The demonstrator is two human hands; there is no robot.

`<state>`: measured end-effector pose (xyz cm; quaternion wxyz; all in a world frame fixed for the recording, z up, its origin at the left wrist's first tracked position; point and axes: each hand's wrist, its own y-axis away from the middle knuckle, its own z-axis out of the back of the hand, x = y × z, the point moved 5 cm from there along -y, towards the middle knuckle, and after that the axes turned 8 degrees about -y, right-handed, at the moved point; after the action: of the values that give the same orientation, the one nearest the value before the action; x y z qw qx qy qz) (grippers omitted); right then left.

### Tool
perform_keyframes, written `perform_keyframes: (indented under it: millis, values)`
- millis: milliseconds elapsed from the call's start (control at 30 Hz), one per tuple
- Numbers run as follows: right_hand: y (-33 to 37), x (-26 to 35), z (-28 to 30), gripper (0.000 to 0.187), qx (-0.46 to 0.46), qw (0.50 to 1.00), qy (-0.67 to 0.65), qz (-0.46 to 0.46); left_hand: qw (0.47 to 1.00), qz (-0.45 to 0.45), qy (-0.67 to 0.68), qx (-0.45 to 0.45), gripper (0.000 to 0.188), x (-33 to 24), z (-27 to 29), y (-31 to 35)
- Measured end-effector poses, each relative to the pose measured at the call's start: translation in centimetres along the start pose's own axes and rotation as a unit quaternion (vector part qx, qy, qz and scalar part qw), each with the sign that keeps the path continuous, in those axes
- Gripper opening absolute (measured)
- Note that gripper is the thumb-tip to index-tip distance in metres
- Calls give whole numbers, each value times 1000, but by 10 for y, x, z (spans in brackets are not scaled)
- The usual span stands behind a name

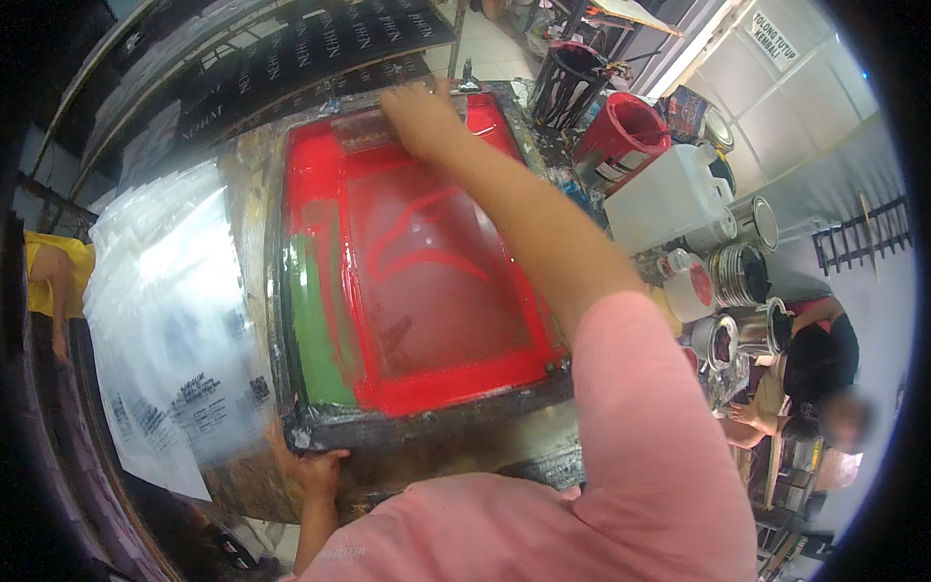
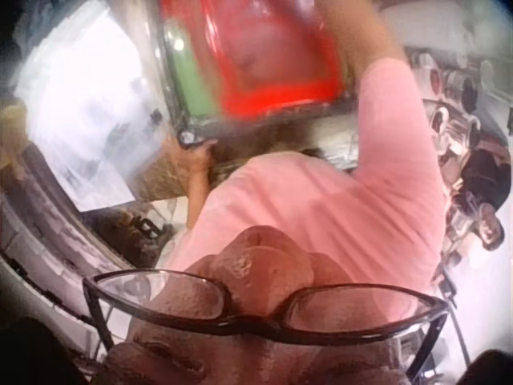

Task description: The person repeatedly screen prints a red logo onto plastic packaging by lowering a screen and using a squeegee to spread ink, then removes the printed bag and places it onto a stack.

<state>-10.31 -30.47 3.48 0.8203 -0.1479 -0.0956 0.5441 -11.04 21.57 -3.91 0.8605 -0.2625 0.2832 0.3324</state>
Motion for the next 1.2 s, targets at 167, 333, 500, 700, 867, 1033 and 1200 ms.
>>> perform_keyframes:
  millis: [167, 333, 500, 700, 867, 1033, 1200]
  values:
    - [116, 79, 54, 32, -67, 997, -13, 29, 995, 9, 93, -32, 130, 3, -1, -2]
    - [217, 163, 191, 32, 110, 990, -81, -28, 960, 30, 270, -71, 116, -30, 15, -21]
    - [159, 139, 299, 46, -116, 992, -43, -30, 887, -135, 406, -174, 88, -111, 29, -146]
    - [87, 144, 386, 81, -88, 992, -84, -18, 944, -191, -246, -112, 42, -27, -96, -313]
    - [72, 118, 357, 65, -81, 992, -98, -25, 986, -146, -57, -61, 24, -50, -107, -292]
    - [83, 87, 325, 53, -137, 983, -121, -12, 990, -15, -102, -94, 26, -18, -22, -262]
    - [122, 64, 344, 57, -86, 914, 360, 168, 951, 161, -11, -263, 31, 90, 68, -160]
